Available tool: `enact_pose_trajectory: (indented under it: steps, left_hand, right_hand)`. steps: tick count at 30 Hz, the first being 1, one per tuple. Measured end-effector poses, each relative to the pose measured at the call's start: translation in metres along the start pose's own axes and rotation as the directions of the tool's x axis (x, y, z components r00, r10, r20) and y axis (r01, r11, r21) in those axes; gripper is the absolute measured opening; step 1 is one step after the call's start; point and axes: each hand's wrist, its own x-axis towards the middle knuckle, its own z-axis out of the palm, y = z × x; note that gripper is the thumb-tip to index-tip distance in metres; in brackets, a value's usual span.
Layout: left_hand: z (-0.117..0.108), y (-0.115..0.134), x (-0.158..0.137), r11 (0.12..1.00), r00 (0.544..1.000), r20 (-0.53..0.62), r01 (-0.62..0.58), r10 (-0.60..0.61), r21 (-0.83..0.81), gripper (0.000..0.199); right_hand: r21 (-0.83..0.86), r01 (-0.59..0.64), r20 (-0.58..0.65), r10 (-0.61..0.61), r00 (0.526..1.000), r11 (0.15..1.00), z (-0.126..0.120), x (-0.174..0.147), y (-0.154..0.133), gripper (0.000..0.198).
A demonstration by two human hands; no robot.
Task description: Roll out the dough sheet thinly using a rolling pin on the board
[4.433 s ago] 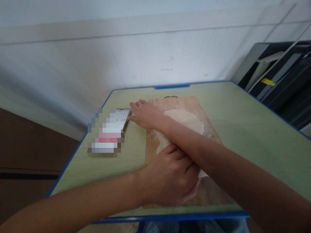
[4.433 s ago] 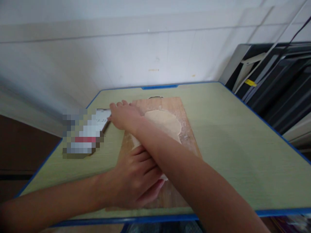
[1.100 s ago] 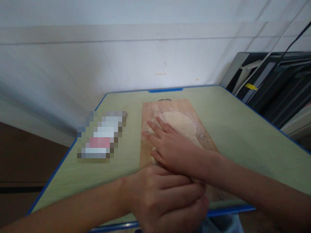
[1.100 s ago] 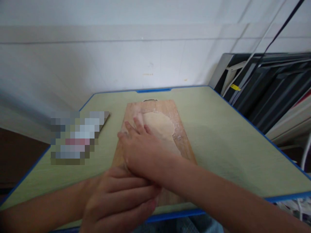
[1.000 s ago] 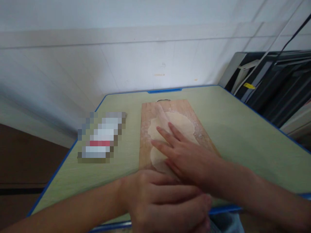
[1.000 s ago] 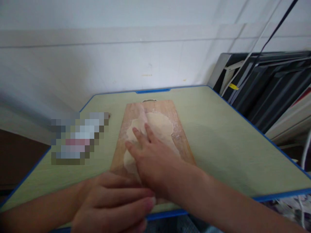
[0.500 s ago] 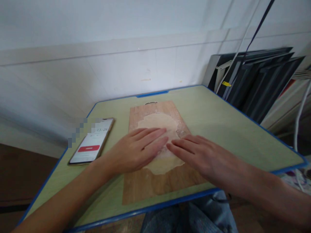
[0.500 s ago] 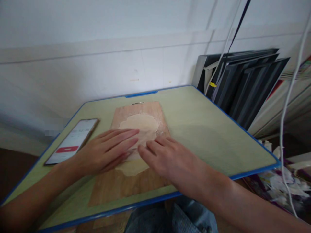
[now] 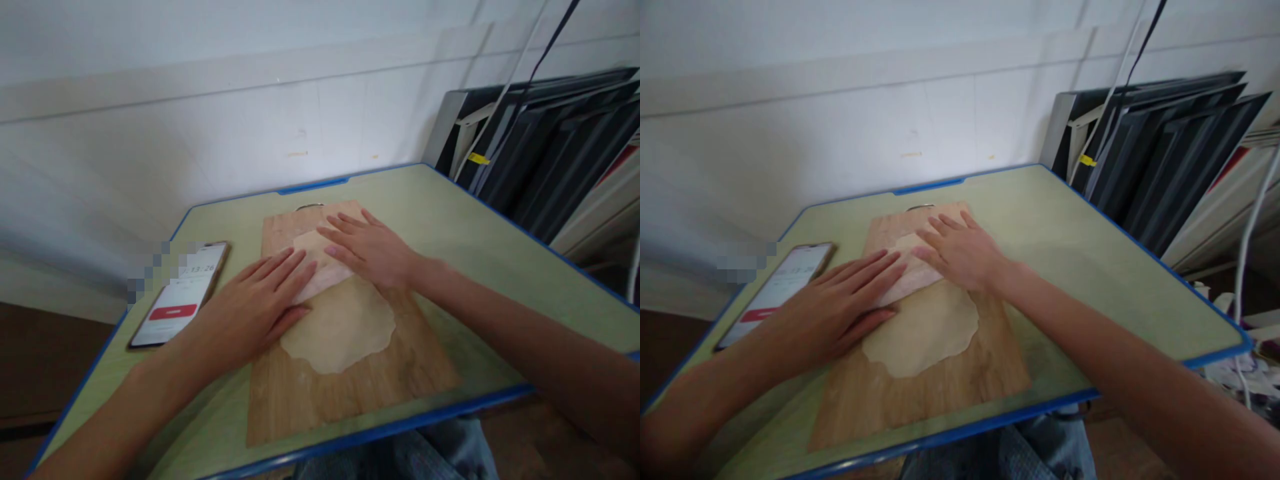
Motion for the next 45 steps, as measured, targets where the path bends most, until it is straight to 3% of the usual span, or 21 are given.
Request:
enact_pose_trajectory:
  steps: [4,7,11,16,20,24,27,33,38,45]
  left_hand:
    - [0.001,-0.008,-0.010,0.987,0.991,0.103,0.098,-0.086,-0.125,0.066]
    - [-0.001,-0.009,-0.014,0.967,0.975,0.179,0.169,-0.135,-0.192,0.069]
    - [-0.006,-0.005,-0.017,0.961,0.979,0.184,0.133,-0.089,-0.242,0.070]
    - [-0.012,0.001,-0.020,0.961,0.990,0.142,0.021,0.019,-0.274,0.072]
    - [-0.012,0.002,-0.022,0.963,0.993,0.107,-0.016,0.046,-0.267,0.073]
    - [-0.009,0.005,-0.024,0.965,0.992,0.116,-0.026,0.058,-0.262,0.080]
    - [-0.006,0.007,-0.025,0.966,0.993,0.105,-0.027,0.055,-0.258,0.083]
    - [-0.001,0.006,-0.023,0.959,0.992,0.123,0.046,-0.013,-0.279,0.079]
    - [-0.002,0.006,-0.022,0.941,0.986,0.155,0.103,-0.055,-0.321,0.076]
    - [-0.011,0.014,-0.023,0.932,0.984,0.166,0.119,-0.064,-0.342,0.079]
  right_hand:
    - [0.078,-0.084,0.165,0.071,0.984,0.993,0.001,0.050,0.012,0.059]
    - [0.097,-0.113,0.211,0.090,0.973,0.989,0.004,0.065,0.015,0.062]
    - [0.084,-0.071,0.193,0.054,0.980,0.994,0.005,0.055,0.014,0.060]
    - [0.000,-0.043,0.296,0.041,0.954,0.999,-0.003,0.026,0.009,0.059]
    - [-0.005,-0.027,0.231,0.027,0.973,1.000,-0.008,0.003,0.006,0.056]
    - [0.097,-0.038,0.212,0.017,0.977,0.995,-0.011,-0.022,0.003,0.054]
    - [0.113,-0.052,0.184,0.031,0.983,0.992,-0.010,-0.026,0.001,0.054]
    - [-0.031,-0.086,0.163,0.089,0.982,0.996,-0.003,0.017,0.004,0.054]
    - [0.012,-0.070,0.164,0.067,0.984,0.997,0.000,0.051,0.007,0.055]
    - [0.143,-0.042,0.055,0.035,0.998,0.989,0.007,0.053,0.010,0.055]
